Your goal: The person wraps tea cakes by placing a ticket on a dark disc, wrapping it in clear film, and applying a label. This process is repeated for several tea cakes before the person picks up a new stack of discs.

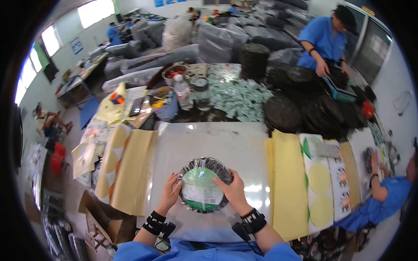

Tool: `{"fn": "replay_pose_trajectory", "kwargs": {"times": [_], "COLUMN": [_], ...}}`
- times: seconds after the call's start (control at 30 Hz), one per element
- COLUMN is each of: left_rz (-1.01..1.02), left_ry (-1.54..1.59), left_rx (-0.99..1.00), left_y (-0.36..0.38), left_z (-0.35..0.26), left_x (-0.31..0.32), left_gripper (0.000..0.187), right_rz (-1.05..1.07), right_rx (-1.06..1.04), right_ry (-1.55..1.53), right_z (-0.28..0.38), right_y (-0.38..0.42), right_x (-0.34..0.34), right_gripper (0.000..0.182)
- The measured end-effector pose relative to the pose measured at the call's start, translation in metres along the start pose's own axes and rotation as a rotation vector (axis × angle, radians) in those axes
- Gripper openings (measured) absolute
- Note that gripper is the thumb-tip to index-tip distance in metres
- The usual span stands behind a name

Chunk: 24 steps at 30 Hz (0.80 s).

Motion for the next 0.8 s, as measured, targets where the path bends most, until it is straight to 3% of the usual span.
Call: {"fn": "replay_pose_trajectory", "kwargs": {"times": [0.03, 0.1, 0.17, 0.23, 0.27, 0.33, 0.37, 0.43, 0.47, 0.53, 0.57, 0.77, 0.8], "left_rz": [-0.037, -0.269, -0.662, -0.778, -0.795, -0.369, -0.297, -0.297, -0.306, -0.942, -0.961, 0.125, -0.213], "left_ry": [-0.022, -0.432, -0.206, -1.292, -1.294, -1.194, -1.180, -1.236, -1.231, -0.708, -0.697, 0.109, -0.056], "left_rx": [-0.005, 0.122, 0.091, -0.261, -0.265, -0.746, -0.523, -0.054, -0.053, -0.171, -0.174, -0.432, -0.303], "left_y": [-0.001, 0.003, 0.021, 0.039, 0.046, 0.066, 0.057, 0.048, 0.040, 0.057, 0.056, 0.019, 0.005], "left_z": [-0.001, -0.003, 0.077, 0.179, 0.154, 0.135, 0.130, 0.057, 0.073, 0.113, 0.112, 0.104, 0.084], "left_x": [-0.029, -0.120, -0.243, -0.361, -0.364, -0.357, -0.346, -0.313, -0.329, -0.417, -0.416, -0.268, -0.291], "left_gripper": [0.044, 0.046, 0.051, 0.052, 0.052, 0.049, 0.046, 0.052, 0.052, 0.055, 0.055, 0.036, 0.035], "right_rz": [0.037, -0.115, -0.022, 0.114, 0.117, 0.182, 0.179, 0.213, 0.226, 0.240, 0.245, 0.252, 0.264], "right_rx": [-0.015, -0.592, -0.957, -1.038, -1.053, -0.983, -0.990, -0.864, -0.841, -0.847, -0.844, -0.872, -0.884], "right_ry": [-0.015, 0.194, 0.400, 0.603, 0.596, 0.555, 0.550, 0.480, 0.469, 0.486, 0.491, 0.519, 0.540], "right_z": [0.028, 0.127, 0.124, 0.083, 0.077, 0.067, 0.071, 0.070, 0.072, 0.075, 0.076, 0.072, 0.072], "right_y": [0.007, 0.042, 0.076, 0.097, 0.109, 0.115, 0.112, 0.097, 0.093, 0.095, 0.094, 0.102, 0.104], "right_x": [0.008, 0.000, 0.025, 0.056, 0.058, 0.062, 0.063, 0.060, 0.061, 0.063, 0.065, 0.063, 0.065], "right_gripper": [0.074, 0.069, 0.060, 0.044, 0.044, 0.032, 0.032, 0.032, 0.032, 0.032, 0.032, 0.036, 0.037]}}
Point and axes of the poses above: each hand's wrist, its own y-axis away from the middle knuckle, its own x-axis out of the palm, z = x × y, the point moved 10 cm from there along -y, towards the middle knuckle, and after that the axes turned 5 degrees about -z, right-handed, at the moved point
